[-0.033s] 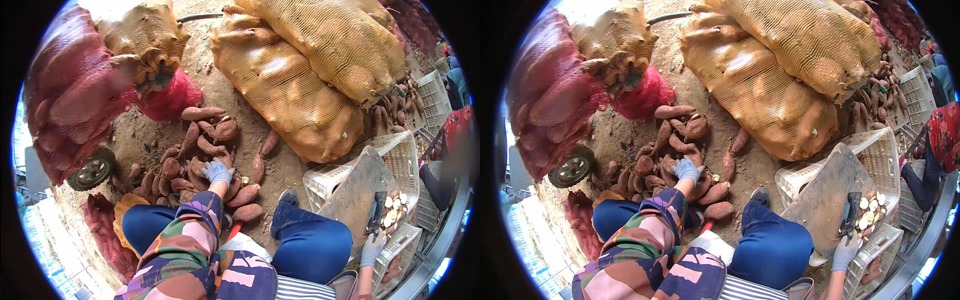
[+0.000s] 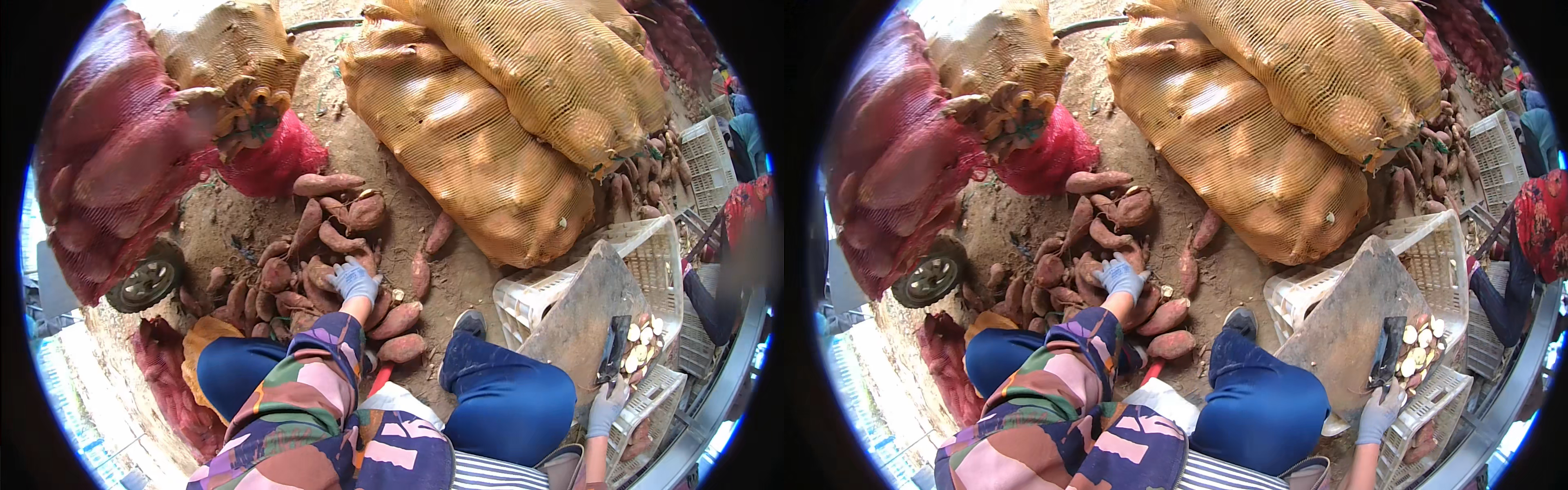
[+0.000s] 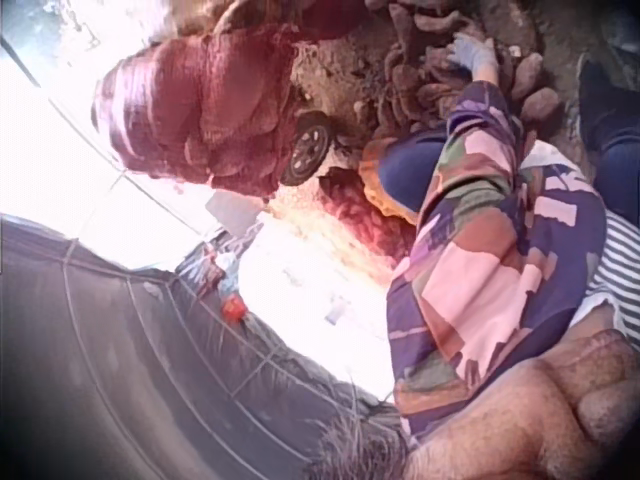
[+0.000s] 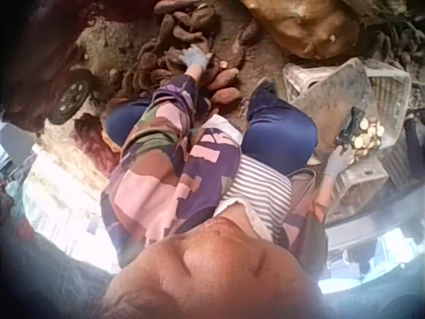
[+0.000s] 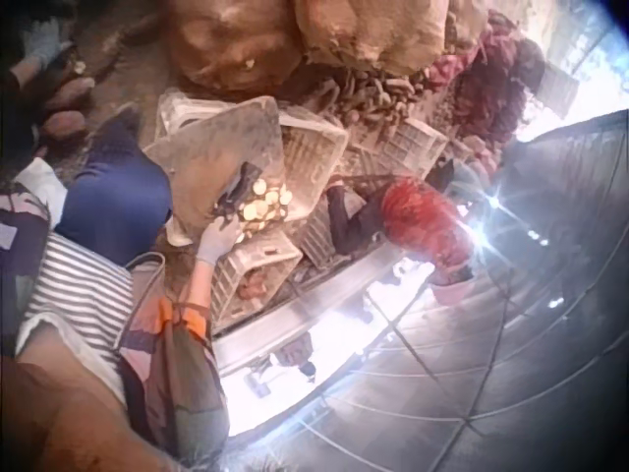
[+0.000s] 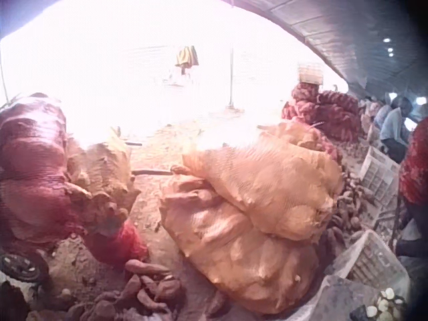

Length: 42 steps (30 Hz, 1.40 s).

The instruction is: The person sits on the ground and peels sweet potatoes using a knife, then slices them into rounds on a cutting board. The person places the sliced pieces into a white plastic crate and occasionally picks up new potatoes from nearby mesh bags.

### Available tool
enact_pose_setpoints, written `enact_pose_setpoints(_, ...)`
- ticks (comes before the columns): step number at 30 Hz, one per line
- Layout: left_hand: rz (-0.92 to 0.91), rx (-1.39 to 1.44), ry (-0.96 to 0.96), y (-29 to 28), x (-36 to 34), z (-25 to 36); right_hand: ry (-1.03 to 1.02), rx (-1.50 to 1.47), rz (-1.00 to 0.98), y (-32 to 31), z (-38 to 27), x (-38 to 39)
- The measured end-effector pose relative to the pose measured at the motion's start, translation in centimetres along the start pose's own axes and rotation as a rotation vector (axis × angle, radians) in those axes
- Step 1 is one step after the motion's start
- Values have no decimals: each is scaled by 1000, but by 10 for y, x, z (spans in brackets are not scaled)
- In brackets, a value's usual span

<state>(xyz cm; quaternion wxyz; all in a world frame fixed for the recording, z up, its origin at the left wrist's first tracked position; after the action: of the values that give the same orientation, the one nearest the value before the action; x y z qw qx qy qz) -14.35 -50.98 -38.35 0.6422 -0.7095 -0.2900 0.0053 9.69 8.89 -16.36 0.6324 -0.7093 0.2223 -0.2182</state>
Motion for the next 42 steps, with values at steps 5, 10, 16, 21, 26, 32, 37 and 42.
enact_pose_setpoints(5, -223, 171, -152, 8, -19, -5, -50, 71, -12, 3, 1, -1)
enact_pose_setpoints(10, -341, 1179, 86, 1, -13, -28, -11, -154, -101, 8, -2, -10)
enact_pose_setpoints(16, -1149, 2131, 570, -184, 80, 84, 401, -899, -366, 5, -1, 13)
enact_pose_setpoints(21, -1107, 1663, 986, -270, 158, 190, 237, -1047, -303, -15, -22, 18)
enact_pose_setpoints(26, -1023, 938, 1269, -261, 240, 288, 303, -1200, -214, -74, -52, 33)
enact_pose_setpoints(32, -592, 167, 1352, -218, 265, 311, 9, -527, 12, -79, -77, 47)
enact_pose_setpoints(37, -586, 186, 1285, -208, 260, 311, -51, -557, -54, -69, -93, 54)
enact_pose_setpoints(42, -563, 171, 1301, -213, 262, 311, -54, -597, -227, -61, -97, 46)
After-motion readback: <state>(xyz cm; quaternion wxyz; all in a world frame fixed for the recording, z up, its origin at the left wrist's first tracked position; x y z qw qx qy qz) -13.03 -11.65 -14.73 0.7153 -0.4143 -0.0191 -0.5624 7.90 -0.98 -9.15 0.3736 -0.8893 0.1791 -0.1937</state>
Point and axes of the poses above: each hand's wrist, its own x-axis away from the middle knuckle, its own y-axis out of the palm, z = x × y, the point moved 7 cm from there along -x, towards the middle knuckle
